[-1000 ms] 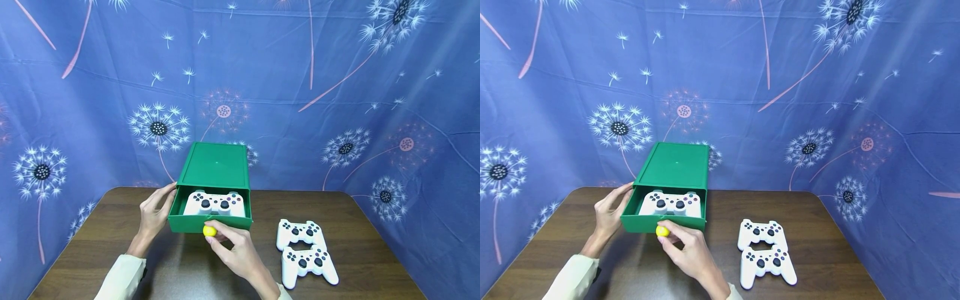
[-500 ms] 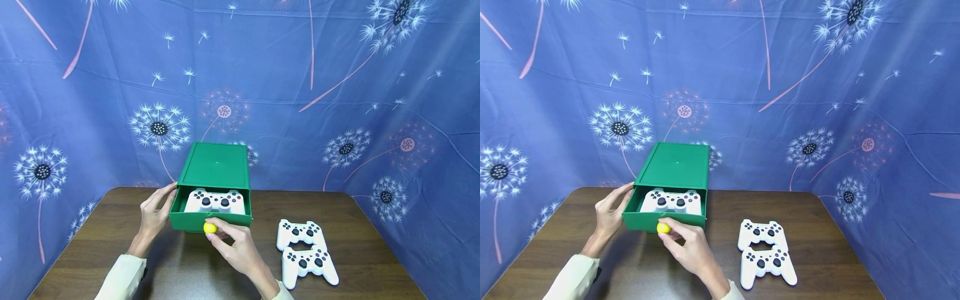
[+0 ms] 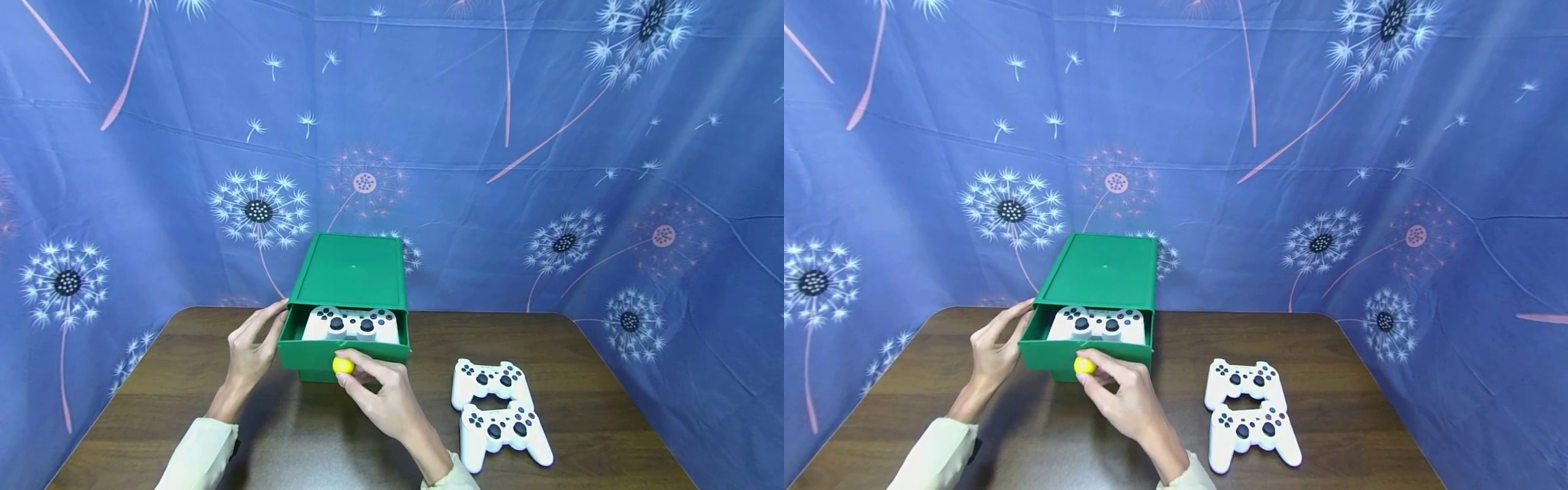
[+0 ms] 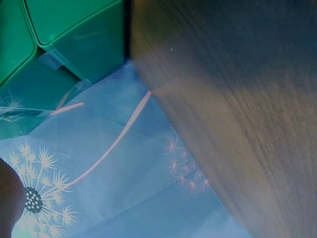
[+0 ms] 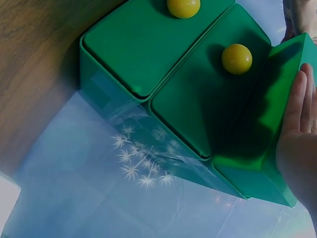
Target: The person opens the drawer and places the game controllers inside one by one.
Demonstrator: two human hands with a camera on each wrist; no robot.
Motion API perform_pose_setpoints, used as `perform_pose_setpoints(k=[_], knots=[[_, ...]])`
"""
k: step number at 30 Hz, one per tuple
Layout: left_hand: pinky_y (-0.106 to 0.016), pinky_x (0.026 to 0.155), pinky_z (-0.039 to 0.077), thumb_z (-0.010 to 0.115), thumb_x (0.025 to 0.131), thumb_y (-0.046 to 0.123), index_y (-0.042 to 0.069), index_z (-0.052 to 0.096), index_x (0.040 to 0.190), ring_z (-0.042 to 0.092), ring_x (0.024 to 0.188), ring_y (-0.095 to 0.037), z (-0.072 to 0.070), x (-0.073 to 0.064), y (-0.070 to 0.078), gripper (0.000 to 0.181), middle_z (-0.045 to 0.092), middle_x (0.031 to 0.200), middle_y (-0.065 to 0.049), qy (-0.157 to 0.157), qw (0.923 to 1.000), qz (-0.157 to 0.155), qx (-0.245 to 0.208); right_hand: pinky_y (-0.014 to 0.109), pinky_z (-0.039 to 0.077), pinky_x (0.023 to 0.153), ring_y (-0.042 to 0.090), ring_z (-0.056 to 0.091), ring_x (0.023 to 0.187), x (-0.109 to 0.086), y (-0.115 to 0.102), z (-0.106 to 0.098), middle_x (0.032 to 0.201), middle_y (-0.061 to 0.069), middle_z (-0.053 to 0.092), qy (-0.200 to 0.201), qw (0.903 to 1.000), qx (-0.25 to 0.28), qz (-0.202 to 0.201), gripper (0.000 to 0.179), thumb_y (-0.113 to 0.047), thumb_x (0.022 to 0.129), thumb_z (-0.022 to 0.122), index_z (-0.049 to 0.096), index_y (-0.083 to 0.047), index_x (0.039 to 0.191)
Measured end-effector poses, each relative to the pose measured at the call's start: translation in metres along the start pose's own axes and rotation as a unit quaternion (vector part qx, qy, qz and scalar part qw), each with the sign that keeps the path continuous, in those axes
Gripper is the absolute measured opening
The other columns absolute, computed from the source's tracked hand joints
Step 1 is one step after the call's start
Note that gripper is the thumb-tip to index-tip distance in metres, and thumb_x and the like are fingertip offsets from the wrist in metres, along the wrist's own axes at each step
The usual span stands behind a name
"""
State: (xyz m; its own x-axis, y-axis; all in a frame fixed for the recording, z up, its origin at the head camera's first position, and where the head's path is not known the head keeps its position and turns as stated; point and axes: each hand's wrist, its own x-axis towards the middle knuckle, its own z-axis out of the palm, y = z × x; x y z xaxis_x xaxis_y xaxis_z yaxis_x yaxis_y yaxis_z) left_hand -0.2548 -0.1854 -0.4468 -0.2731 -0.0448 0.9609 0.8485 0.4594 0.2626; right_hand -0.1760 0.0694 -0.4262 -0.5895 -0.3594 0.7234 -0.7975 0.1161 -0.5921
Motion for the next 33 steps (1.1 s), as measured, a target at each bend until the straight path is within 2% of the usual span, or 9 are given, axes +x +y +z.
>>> perform_pose_setpoints(k=[6,11,13,15,18,20,24,33], knots=[[-0.018,0.095,0.052,0.073,0.083,-0.018,-0.008,0.074,0.114,0.067,0.11,-0.005,0.0,0.0,0.0,0.033,0.074,0.109,-0.023,0.002,1.0,-0.001,0.001,0.026,0.062,0.072,0.009,0.072,0.087,0.003,0.003,0.0,0.105,0.005,0.077,0.003,1.0,-0.004,0.003,0.032,-0.002,0.096,0.074,0.071,-0.006,0.127],[-0.017,0.094,0.052,0.071,0.098,0.003,-0.009,0.075,0.113,0.068,0.108,-0.005,0.0,0.001,0.001,0.019,0.075,0.107,-0.023,0.008,1.0,0.004,0.002,0.025,0.062,0.071,0.011,0.073,0.085,0.005,0.008,0.001,0.103,0.006,0.077,0.006,0.9998,-0.005,-0.015,0.032,0.001,0.095,0.074,0.071,-0.004,0.126],[-0.017,0.094,0.052,0.071,0.098,0.004,-0.009,0.075,0.112,0.068,0.108,-0.005,0.0,0.001,0.002,0.02,0.075,0.107,-0.023,0.008,1.0,0.004,0.0,0.025,0.062,0.071,0.011,0.073,0.084,0.006,0.01,0.001,0.1,0.006,0.077,0.007,0.9999,-0.002,-0.014,0.032,0.001,0.095,0.073,0.071,-0.004,0.126],[-0.017,0.094,0.052,0.072,0.093,-0.005,-0.009,0.075,0.112,0.068,0.108,-0.006,0.001,0.001,0.002,0.019,0.075,0.107,-0.024,0.007,1.0,0.004,-0.001,0.026,0.062,0.071,0.01,0.073,0.084,0.007,0.011,0.0,0.099,0.005,0.077,0.008,0.9999,0.001,-0.01,0.031,0.0,0.095,0.073,0.071,-0.004,0.126],[-0.017,0.094,0.052,0.073,0.079,-0.023,-0.009,0.074,0.112,0.068,0.108,-0.006,0.001,0.001,0.002,0.036,0.074,0.108,-0.024,0.006,1.0,0.002,-0.001,0.026,0.062,0.071,0.009,0.073,0.084,0.009,0.013,0.0,0.098,0.005,0.077,0.009,0.9999,0.004,-0.005,0.031,0.0,0.095,0.074,0.072,-0.004,0.126],[-0.017,0.094,0.052,0.073,0.073,-0.027,-0.009,0.075,0.112,0.068,0.108,-0.005,0.001,0.001,0.001,0.043,0.075,0.108,-0.024,0.006,1.0,0.002,0.001,0.026,0.062,0.071,0.009,0.073,0.083,0.01,0.014,-0.001,0.098,0.006,0.077,0.01,0.9999,0.004,-0.009,0.031,0.0,0.095,0.074,0.072,-0.004,0.126],[-0.017,0.094,0.052,0.073,0.074,-0.026,-0.009,0.074,0.113,0.067,0.109,-0.004,0.001,0.0,0.001,0.042,0.075,0.108,-0.023,0.005,1.0,0.002,0.0,0.025,0.062,0.07,0.009,0.073,0.081,0.012,0.018,-0.002,0.098,0.007,0.077,0.011,0.9998,-0.003,-0.017,0.031,0.001,0.094,0.074,0.072,-0.002,0.125],[-0.017,0.094,0.053,0.073,0.076,-0.024,-0.008,0.075,0.113,0.067,0.109,-0.004,0.001,0.001,0.0,0.04,0.075,0.107,-0.023,0.009,1.0,0.004,0.002,0.028,0.063,0.071,0.009,0.072,0.085,0.017,0.02,-0.003,0.101,0.006,0.077,0.013,0.9998,-0.002,0.016,0.03,-0.003,0.094,0.076,0.074,-0.004,0.124]])
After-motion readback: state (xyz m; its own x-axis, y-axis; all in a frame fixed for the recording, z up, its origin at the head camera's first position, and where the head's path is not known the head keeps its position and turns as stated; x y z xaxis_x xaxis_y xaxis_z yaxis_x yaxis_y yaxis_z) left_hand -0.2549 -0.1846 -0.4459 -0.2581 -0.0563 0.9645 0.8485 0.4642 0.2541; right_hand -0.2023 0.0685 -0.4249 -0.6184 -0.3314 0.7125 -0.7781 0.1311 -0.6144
